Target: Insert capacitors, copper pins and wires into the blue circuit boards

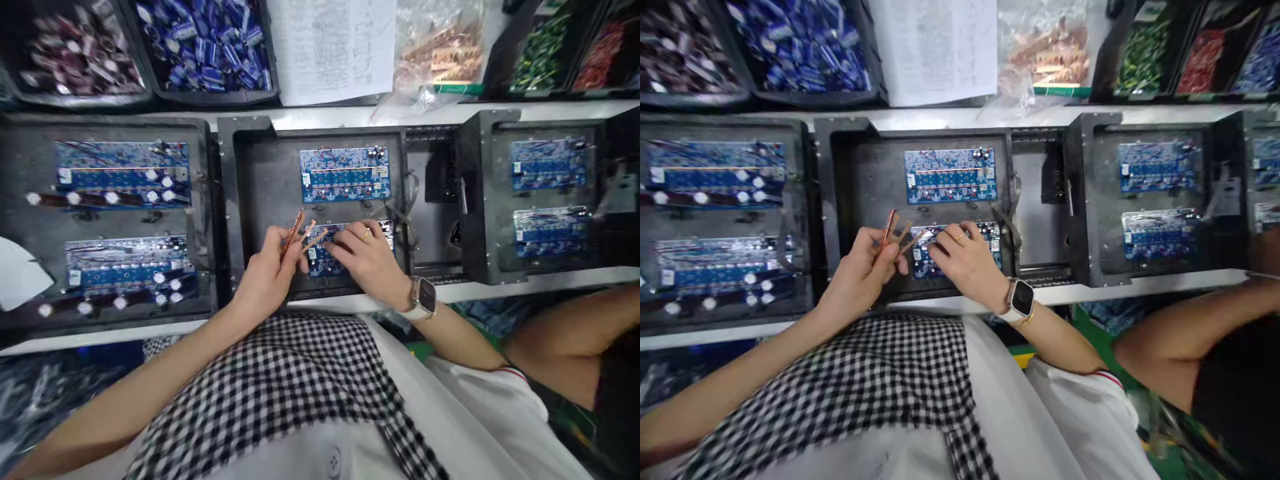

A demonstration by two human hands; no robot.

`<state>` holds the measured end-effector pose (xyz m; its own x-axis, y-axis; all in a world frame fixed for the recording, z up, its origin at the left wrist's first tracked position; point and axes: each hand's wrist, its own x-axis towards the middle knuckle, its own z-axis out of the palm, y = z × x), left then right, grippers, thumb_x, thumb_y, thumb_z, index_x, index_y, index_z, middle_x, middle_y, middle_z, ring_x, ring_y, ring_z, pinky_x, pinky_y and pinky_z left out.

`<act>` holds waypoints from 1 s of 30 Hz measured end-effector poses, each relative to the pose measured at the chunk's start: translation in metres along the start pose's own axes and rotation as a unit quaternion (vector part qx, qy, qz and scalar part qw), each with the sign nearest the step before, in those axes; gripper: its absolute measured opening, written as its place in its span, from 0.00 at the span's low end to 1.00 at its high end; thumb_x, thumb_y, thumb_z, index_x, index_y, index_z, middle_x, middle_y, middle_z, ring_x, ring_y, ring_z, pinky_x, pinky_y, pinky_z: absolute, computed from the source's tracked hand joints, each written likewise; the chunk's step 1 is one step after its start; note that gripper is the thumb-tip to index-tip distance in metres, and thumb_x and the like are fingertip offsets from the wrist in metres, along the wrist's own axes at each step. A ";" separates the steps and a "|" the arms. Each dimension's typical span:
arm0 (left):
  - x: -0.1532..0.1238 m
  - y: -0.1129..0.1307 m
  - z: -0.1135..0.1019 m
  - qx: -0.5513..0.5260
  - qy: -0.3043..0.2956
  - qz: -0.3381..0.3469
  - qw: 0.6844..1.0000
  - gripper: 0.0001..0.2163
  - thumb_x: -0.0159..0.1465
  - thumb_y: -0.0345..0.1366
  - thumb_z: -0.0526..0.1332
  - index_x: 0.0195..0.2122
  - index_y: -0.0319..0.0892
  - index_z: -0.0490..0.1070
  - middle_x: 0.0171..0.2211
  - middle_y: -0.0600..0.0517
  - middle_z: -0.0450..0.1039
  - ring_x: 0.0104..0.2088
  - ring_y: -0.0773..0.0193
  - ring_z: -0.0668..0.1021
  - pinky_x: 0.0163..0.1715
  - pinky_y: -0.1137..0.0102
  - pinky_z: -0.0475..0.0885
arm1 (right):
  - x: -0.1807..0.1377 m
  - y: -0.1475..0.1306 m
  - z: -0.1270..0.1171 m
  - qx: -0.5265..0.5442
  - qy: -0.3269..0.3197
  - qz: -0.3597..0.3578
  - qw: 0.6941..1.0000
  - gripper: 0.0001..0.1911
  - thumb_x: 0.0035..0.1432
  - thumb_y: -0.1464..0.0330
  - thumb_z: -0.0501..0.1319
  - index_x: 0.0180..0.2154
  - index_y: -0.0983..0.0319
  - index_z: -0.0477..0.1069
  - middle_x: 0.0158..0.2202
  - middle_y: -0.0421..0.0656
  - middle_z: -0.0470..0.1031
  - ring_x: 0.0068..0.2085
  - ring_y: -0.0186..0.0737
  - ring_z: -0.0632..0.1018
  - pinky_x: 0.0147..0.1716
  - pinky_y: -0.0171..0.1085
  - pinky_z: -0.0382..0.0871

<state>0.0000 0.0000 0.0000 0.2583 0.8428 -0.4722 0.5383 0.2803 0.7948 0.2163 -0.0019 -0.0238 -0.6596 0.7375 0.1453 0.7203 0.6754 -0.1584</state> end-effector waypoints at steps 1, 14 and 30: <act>-0.001 0.000 0.000 -0.010 0.021 0.009 1.000 0.07 0.73 0.42 0.50 0.42 0.45 0.56 0.29 0.57 0.73 0.22 0.71 0.67 0.24 0.76 0.63 | -0.002 -0.004 -0.006 0.001 0.036 0.029 0.999 0.10 0.67 0.72 0.56 0.44 0.62 0.75 0.42 0.45 0.78 0.46 0.44 0.72 0.47 0.45 0.66; -0.002 0.006 0.001 -0.238 -0.003 -0.031 0.971 0.12 0.71 0.46 0.53 0.43 0.45 0.53 0.30 0.50 0.78 0.25 0.59 0.82 0.23 0.71 0.76 | -0.043 0.004 -0.036 0.060 0.068 0.021 0.996 0.13 0.66 0.76 0.55 0.49 0.63 0.73 0.42 0.45 0.78 0.44 0.40 0.72 0.52 0.47 0.68; -0.010 -0.001 0.001 -0.206 0.012 0.023 0.978 0.11 0.72 0.47 0.50 0.44 0.45 0.53 0.26 0.57 0.73 0.19 0.66 0.77 0.18 0.74 0.72 | -0.043 -0.002 -0.017 0.037 -0.032 0.049 0.998 0.16 0.65 0.77 0.54 0.50 0.62 0.74 0.46 0.48 0.75 0.46 0.46 0.72 0.54 0.52 0.64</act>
<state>-0.0024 -0.0095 0.0033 0.2531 0.8677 -0.4277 0.1559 0.3998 0.9033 0.2468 -0.0352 -0.0131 -0.6006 0.7970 0.0631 0.7658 0.5962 -0.2411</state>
